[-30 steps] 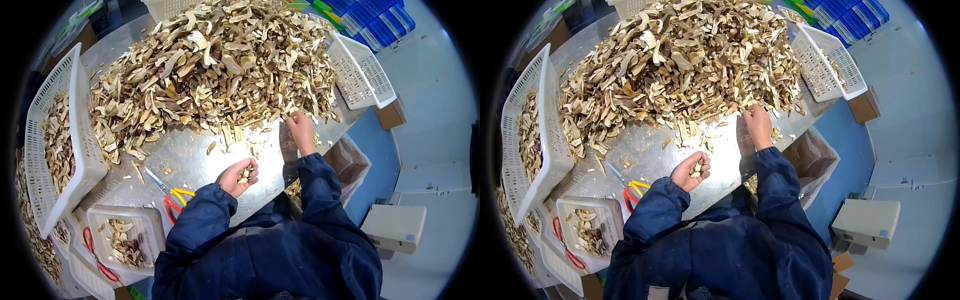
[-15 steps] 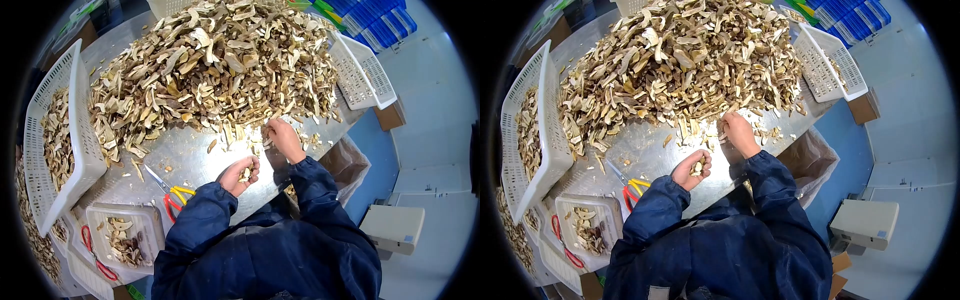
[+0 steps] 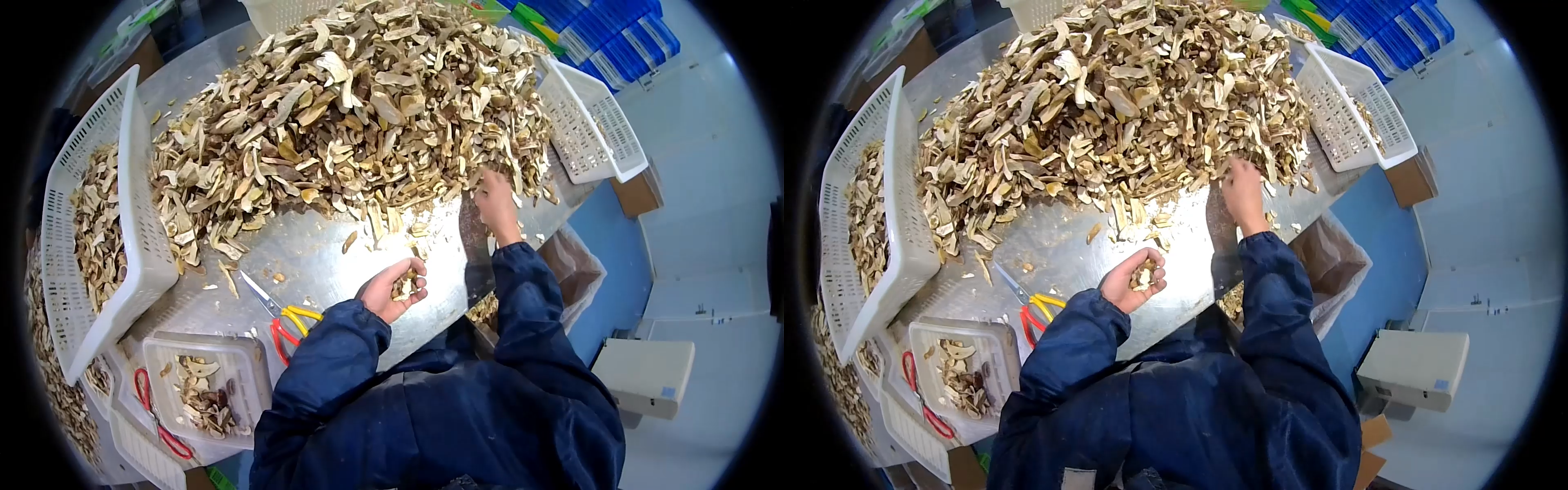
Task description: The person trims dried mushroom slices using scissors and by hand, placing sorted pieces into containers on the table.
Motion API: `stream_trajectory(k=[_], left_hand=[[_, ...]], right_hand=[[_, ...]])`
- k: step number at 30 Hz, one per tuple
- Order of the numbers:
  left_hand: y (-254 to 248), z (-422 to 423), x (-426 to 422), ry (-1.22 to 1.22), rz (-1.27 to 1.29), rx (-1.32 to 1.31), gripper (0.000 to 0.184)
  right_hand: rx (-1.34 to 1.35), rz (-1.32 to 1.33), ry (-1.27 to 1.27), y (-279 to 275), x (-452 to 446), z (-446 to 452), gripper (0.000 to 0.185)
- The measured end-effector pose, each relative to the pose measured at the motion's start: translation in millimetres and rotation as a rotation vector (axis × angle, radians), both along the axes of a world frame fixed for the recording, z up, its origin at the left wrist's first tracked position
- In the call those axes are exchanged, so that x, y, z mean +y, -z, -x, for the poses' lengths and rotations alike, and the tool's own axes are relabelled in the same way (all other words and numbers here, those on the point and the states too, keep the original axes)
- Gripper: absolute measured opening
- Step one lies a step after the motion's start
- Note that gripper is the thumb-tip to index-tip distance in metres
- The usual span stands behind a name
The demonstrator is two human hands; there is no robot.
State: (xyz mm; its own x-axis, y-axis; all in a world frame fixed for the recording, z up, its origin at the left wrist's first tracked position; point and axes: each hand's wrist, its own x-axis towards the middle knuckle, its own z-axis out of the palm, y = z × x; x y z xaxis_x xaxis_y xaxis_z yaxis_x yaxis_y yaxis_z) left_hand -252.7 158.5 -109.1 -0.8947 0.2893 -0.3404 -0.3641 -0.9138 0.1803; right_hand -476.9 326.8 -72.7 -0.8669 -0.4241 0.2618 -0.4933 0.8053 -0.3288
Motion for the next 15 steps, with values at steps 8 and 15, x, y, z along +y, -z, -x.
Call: stream_trajectory(k=[8, 15], left_hand=[[2, 0, 3, -0.003, -0.029, 0.015, 0.017], [6, 3, 6, -0.003, -0.023, 0.076, 0.048]], right_hand=[[-0.201, 0.163, -0.141, 6, 2, -62, 0.023], [-0.858, 0.618, -0.189, -25, -1, -104, 0.018]])
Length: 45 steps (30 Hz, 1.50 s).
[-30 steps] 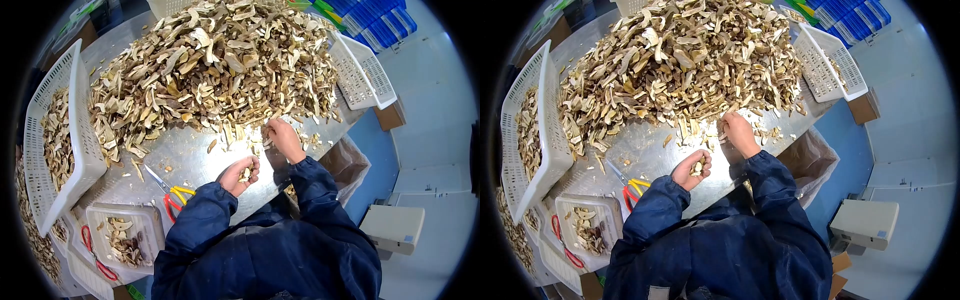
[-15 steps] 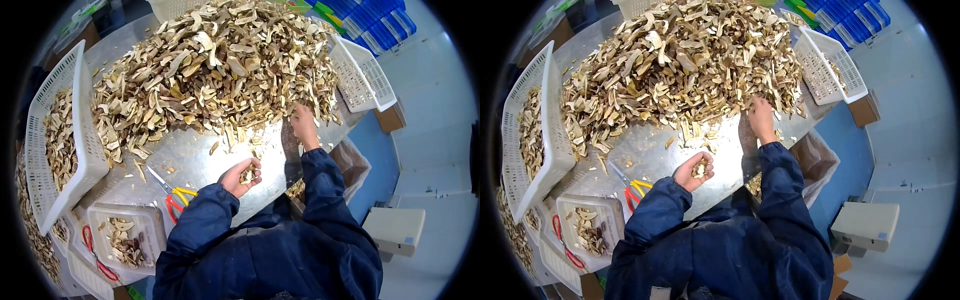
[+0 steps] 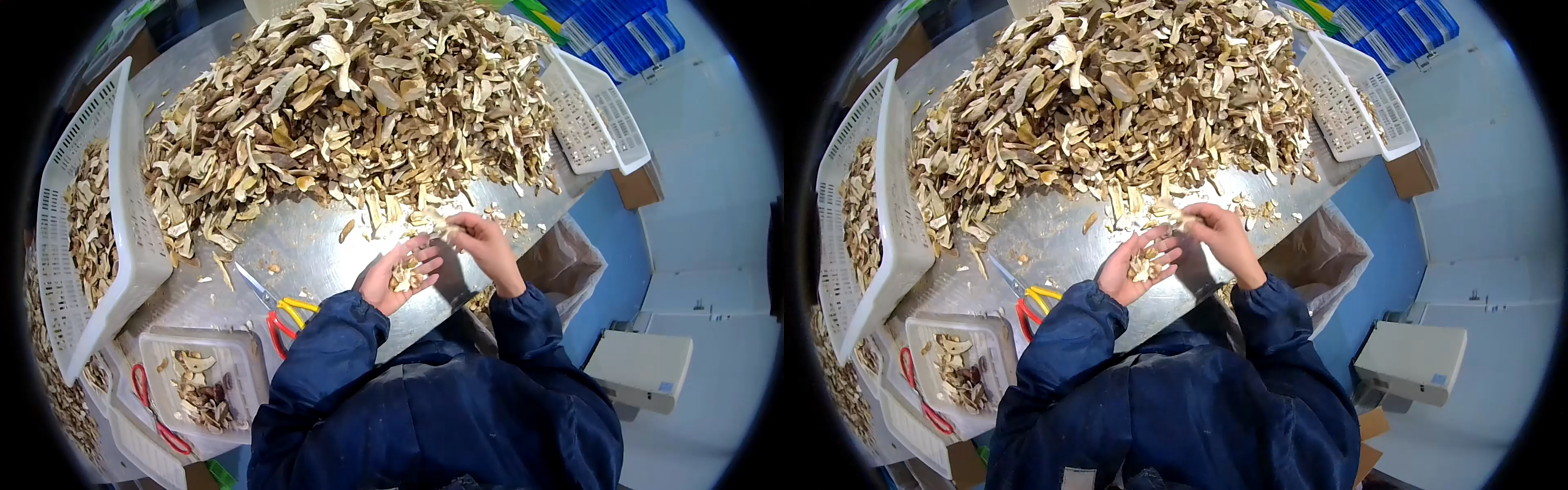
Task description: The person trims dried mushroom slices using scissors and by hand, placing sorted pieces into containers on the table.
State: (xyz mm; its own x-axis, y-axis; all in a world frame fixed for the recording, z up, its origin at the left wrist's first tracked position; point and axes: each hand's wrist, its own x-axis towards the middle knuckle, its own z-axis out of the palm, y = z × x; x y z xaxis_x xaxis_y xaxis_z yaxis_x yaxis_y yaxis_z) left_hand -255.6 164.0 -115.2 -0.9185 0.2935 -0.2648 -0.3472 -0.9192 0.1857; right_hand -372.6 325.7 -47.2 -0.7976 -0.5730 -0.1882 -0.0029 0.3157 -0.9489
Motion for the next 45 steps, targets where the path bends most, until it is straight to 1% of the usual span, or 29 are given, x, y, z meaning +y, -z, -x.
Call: stream_trajectory(k=[1, 3, 4, 5, 6, 7, 8, 11, 12, 15, 16, 20, 21, 23, 24, 27, 29, 32, 36, 39, 40, 43, 44, 45], left_hand=[[-2, -1, 0, -0.008, -0.037, -0.029, 0.050], [-7, 0, -2, -0.021, -0.109, -0.086, 0.052], [-5, 0, -4, 0.024, -0.135, -0.020, 0.050], [-4, -1, -5, 0.044, -0.112, -0.024, 0.049], [-2, -2, -5, 0.064, -0.089, -0.027, 0.049], [1, -1, -5, 0.082, -0.066, -0.028, 0.048], [6, -1, -3, 0.091, -0.126, -0.049, 0.043], [15, -3, -3, 0.090, -0.117, -0.052, 0.039], [14, -3, -3, 0.083, -0.149, -0.051, 0.036], [15, -4, -3, 0.049, -0.078, -0.037, 0.036], [12, -4, -2, 0.016, -0.097, -0.036, 0.036], [-1, -1, -3, -0.075, -0.165, -0.024, 0.036], [-3, 0, -4, -0.093, -0.179, -0.015, 0.037], [-5, 1, -4, -0.121, -0.186, -0.057, 0.038], [-2, 0, -4, -0.127, -0.185, -0.059, 0.038], [0, -1, -4, -0.123, -0.171, -0.056, 0.036], [10, -1, -3, -0.109, -0.163, -0.056, 0.035], [19, -2, -3, -0.092, -0.202, -0.008, 0.036], [19, 0, -3, -0.064, -0.243, 0.043, 0.037], [10, 1, -3, -0.053, -0.189, -0.025, 0.039], [10, 0, -1, -0.052, -0.205, -0.014, 0.040], [-1, 0, -1, -0.060, -0.200, -0.042, 0.039], [4, 0, -1, -0.071, -0.221, -0.025, 0.038], [6, 0, -1, -0.066, -0.206, -0.025, 0.037]], right_hand=[[-0.125, 0.032, -0.087, -12, -6, -9, 0.018], [0.032, 0.030, -0.148, -15, -15, -18, 0.018], [0.220, -0.086, -0.089, -14, -17, -14, 0.018], [0.407, -0.202, -0.027, -11, -19, -4, 0.019], [0.443, -0.238, 0.047, 5, -18, 11, 0.020], [0.595, -0.335, 0.056, 7, -22, 21, 0.017], [0.648, -0.365, 0.073, 13, -24, 28, 0.015], [0.837, -0.478, 0.055, 25, -35, 32, 0.012], [0.906, -0.520, 0.040, 27, -38, 32, 0.011], [0.814, -0.453, 0.075, 34, -32, 35, 0.012], [0.722, -0.385, 0.104, 31, -28, 32, 0.012], [0.362, -0.266, 0.105, 3, -20, 12, 0.014], [0.364, -0.248, 0.098, -7, -21, 1, 0.013], [0.216, -0.244, -0.054, -34, -25, -14, 0.012], [0.129, -0.114, -0.085, -28, -24, -12, 0.014], [0.486, -0.231, 0.026, -4, -31, 5, 0.018], [0.562, -0.317, 0.006, 17, -35, 16, 0.019], [0.711, -0.448, -0.036, 29, -52, 14, 0.015], [0.619, -0.476, -0.035, 28, -52, 20, 0.015], [0.325, -0.174, -0.030, 10, -42, 19, 0.016], [0.315, -0.151, -0.119, -2, -41, 14, 0.017], [0.184, -0.195, -0.172, -9, -46, 11, 0.017], [0.265, -0.317, -0.173, -11, -52, 13, 0.016], [0.386, -0.342, -0.183, -6, -58, 14, 0.017]])
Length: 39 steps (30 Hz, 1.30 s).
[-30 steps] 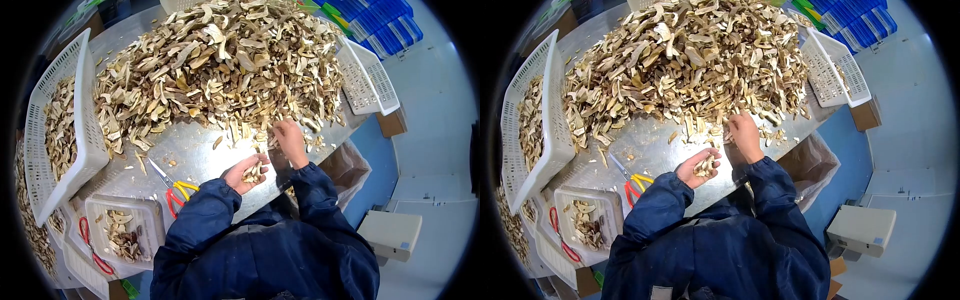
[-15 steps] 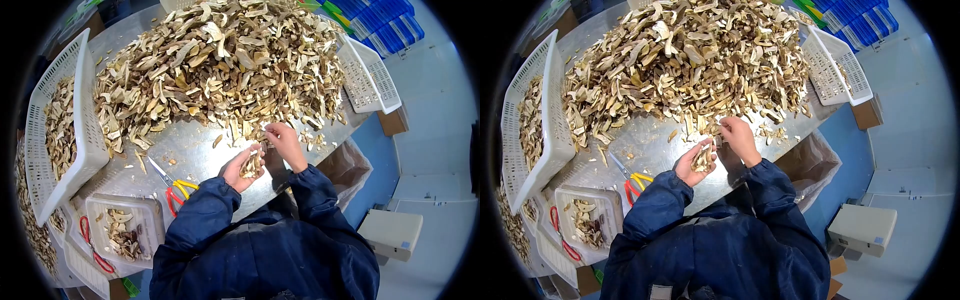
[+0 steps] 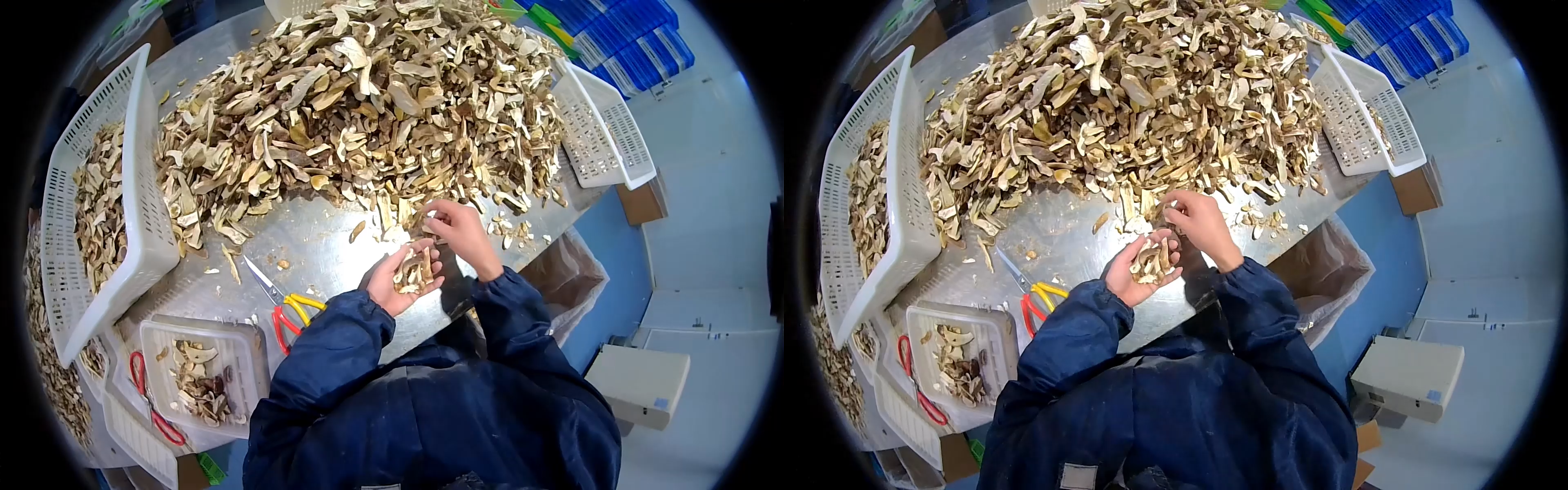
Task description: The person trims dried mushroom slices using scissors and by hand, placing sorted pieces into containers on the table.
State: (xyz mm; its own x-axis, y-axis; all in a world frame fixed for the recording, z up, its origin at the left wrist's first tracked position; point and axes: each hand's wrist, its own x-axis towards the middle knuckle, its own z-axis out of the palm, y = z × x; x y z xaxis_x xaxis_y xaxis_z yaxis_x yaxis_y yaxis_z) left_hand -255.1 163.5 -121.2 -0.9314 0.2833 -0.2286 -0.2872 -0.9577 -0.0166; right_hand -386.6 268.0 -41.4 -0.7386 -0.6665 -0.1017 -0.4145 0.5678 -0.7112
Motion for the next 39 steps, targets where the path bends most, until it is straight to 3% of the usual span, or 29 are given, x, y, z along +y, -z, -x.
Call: stream_trajectory(k=[3, 6, 7, 10, 11, 14, 18, 20, 21, 24, 25, 28, 31, 34, 35, 36, 39], left_hand=[[4, -1, -1, 0.003, 0.029, -0.007, 0.036], [6, -1, -1, 0.000, 0.033, 0.004, 0.037], [6, -1, 0, -0.009, 0.038, -0.004, 0.037], [0, 0, -1, -0.027, 0.042, -0.034, 0.038], [-3, 0, -1, -0.034, 0.031, -0.049, 0.038], [-4, 0, -2, -0.037, -0.009, -0.049, 0.041], [1, -2, -4, -0.018, -0.009, 0.038, 0.043], [3, -2, -4, -0.008, -0.003, 0.082, 0.045], [3, -2, -4, 0.002, -0.002, 0.082, 0.045], [8, -3, -4, 0.027, -0.017, 0.087, 0.044], [12, -2, -3, 0.032, -0.035, 0.095, 0.044], [-1, -1, -1, 0.023, -0.005, 0.024, 0.044], [-9, 1, -2, -0.006, 0.009, -0.013, 0.045], [-9, 0, -1, -0.020, -0.019, -0.031, 0.044], [-3, -1, -1, -0.021, -0.031, -0.017, 0.043], [0, -1, -2, -0.024, -0.042, -0.002, 0.043], [2, -3, -2, -0.046, -0.088, 0.018, 0.042]], right_hand=[[0.361, -0.002, -0.096, 37, -10, 1, 0.024], [0.316, 0.009, -0.033, 44, -1, 8, 0.022], [0.305, 0.122, 0.008, 27, -2, 7, 0.021], [-0.146, 0.099, 0.112, -13, 13, 2, 0.014], [-0.329, 0.102, 0.009, -22, 20, 3, 0.014], [-0.314, 0.165, 0.129, -37, 39, 14, 0.014], [-0.151, 0.183, 0.476, 4, 71, 45, 0.015], [0.073, -0.012, 0.377, 29, 83, 46, 0.018], [0.313, -0.075, 0.284, 31, 81, 38, 0.019], [0.359, -0.219, 0.185, 37, 76, 23, 0.015], [0.331, -0.242, 0.173, 33, 75, 21, 0.013], [-0.147, -0.025, 0.308, 21, 70, 12, 0.013], [-0.450, 0.233, -0.025, 6, 62, -3, 0.020], [-0.147, 0.189, 0.105, 17, 52, 5, 0.024], [0.082, 0.107, 0.097, 24, 50, 8, 0.025], [0.178, -0.076, 0.104, 23, 45, 8, 0.024], [0.367, -0.076, 0.082, 39, 43, 9, 0.018]])
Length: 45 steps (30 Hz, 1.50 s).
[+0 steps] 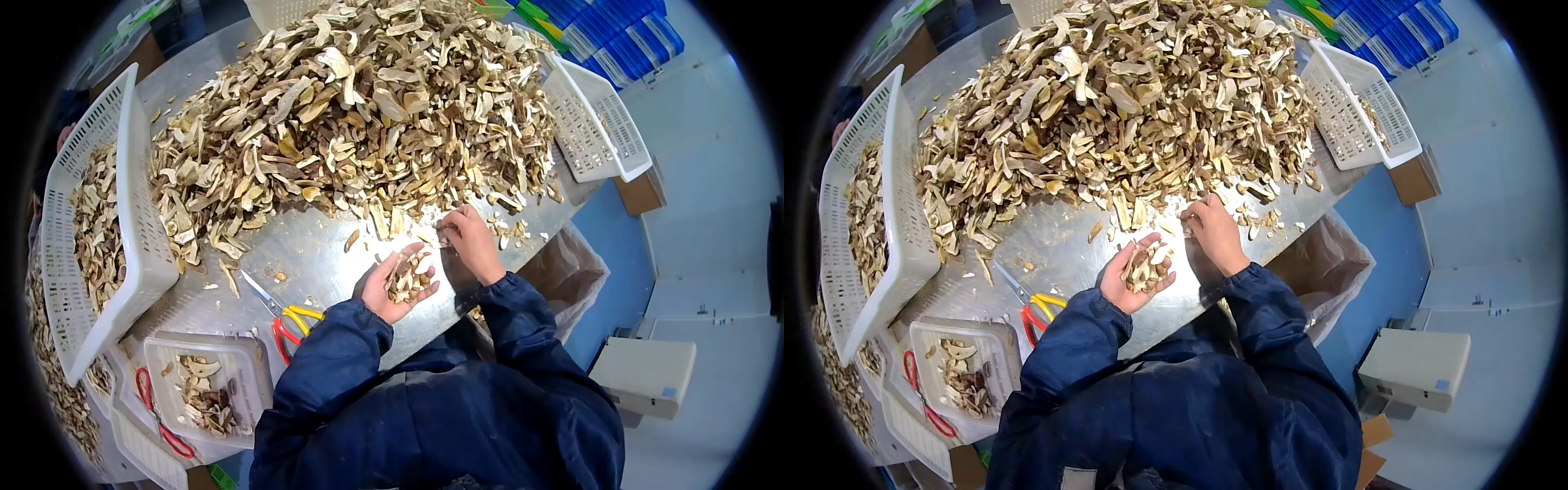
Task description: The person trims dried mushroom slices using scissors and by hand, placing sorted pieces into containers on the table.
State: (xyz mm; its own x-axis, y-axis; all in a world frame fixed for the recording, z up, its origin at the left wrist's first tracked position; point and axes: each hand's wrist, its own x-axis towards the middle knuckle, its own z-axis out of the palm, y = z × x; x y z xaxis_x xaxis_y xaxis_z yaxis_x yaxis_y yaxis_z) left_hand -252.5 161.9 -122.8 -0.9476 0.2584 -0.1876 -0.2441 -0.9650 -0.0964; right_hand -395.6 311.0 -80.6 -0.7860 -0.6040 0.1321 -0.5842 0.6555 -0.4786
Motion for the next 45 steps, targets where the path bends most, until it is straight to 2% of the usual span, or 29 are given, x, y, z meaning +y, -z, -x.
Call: stream_trajectory(k=[2, 6, 7, 9, 12, 15, 18, 21, 23, 25, 28, 31, 32, 33, 34, 35, 36, 37, 38, 39, 40, 41, 43, 45], left_hand=[[-2, 0, 1, -0.049, -0.019, -0.024, 0.042], [-13, 3, -1, -0.208, -0.047, -0.077, 0.041], [-11, 4, -1, -0.225, -0.019, -0.124, 0.041], [-12, 4, -1, -0.251, -0.042, -0.138, 0.040], [0, 2, -3, -0.261, -0.125, -0.073, 0.039], [4, 2, -3, -0.272, -0.110, -0.066, 0.041], [-2, 3, -2, -0.275, -0.067, -0.071, 0.043], [-3, 3, 1, -0.264, -0.029, -0.060, 0.044], [-1, 2, 2, -0.255, -0.043, -0.045, 0.044], [0, 1, 1, -0.238, -0.076, -0.080, 0.043], [-1, 1, -1, -0.220, -0.139, -0.108, 0.040], [2, 2, 0, -0.208, -0.070, -0.185, 0.039], [1, 2, 0, -0.205, 0.028, -0.180, 0.038], [7, 3, 1, -0.200, -0.038, -0.136, 0.037], [-1, 1, 1, -0.198, -0.032, -0.129, 0.036], [7, 2, 1, -0.210, -0.040, -0.116, 0.037], [0, 1, 1, -0.210, 0.019, -0.071, 0.037], [6, 2, 3, -0.216, -0.099, 0.015, 0.037], [2, 2, 5, -0.234, -0.178, 0.015, 0.036], [-3, -1, 6, -0.268, -0.218, 0.135, 0.038], [-14, -10, 3, -0.301, -0.258, 0.124, 0.039], [-27, -19, -1, -0.334, -0.298, 0.116, 0.041], [-46, -48, -21, -0.454, -0.187, 0.146, 0.040], [-78, -94, -54, -0.624, 0.085, -0.022, 0.040]], right_hand=[[0.032, 0.001, 0.035, 3, 2, 2, 0.013], [-0.585, 0.307, -0.023, -31, -3, -14, 0.012], [-0.823, 0.392, -0.024, -35, -3, -17, 0.015], [-0.472, 0.221, 0.017, -35, -10, -17, 0.016], [-0.092, -0.053, 0.006, -8, -19, -18, 0.017], [-0.047, -0.009, 0.050, -4, -29, -26, 0.013], [-0.170, 0.207, 0.147, -24, -28, -28, 0.015], [-0.524, 0.308, -0.023, -55, -24, -37, 0.020], [-0.169, 0.176, 0.118, -46, -15, -12, 0.027], [0.064, 0.075, 0.309, -25, 2, 24, 0.027], [0.047, -0.185, 0.351, 3, 20, 46, 0.025], [-0.069, 0.081, 0.250, 8, 27, 38, 0.018], [-0.341, 0.282, 0.308, 4, 28, 32, 0.014], [-0.642, 0.471, 0.350, -9, 26, 23, 0.010], [-0.768, 0.701, 0.273, -20, 20, 8, 0.007], [-0.886, 0.780, 0.265, -26, 14, -1, 0.007], [-0.947, 0.808, 0.192, -34, 12, -8, 0.011], [-0.992, 0.884, 0.127, -33, 11, -14, 0.014], [-1.003, 0.991, 0.117, -33, 6, -22, 0.009], [-1.012, 1.016, 0.200, -39, 2, -29, 0.005], [-1.059, 1.018, 0.116, -40, 4, -27, 0.005], [-1.055, 1.078, 0.153, -38, 3, -29, 0.008], [-1.083, 1.099, -0.064, -27, 10, -19, 0.013], [-1.106, 1.013, -0.106, -28, 7, -18, 0.017]])
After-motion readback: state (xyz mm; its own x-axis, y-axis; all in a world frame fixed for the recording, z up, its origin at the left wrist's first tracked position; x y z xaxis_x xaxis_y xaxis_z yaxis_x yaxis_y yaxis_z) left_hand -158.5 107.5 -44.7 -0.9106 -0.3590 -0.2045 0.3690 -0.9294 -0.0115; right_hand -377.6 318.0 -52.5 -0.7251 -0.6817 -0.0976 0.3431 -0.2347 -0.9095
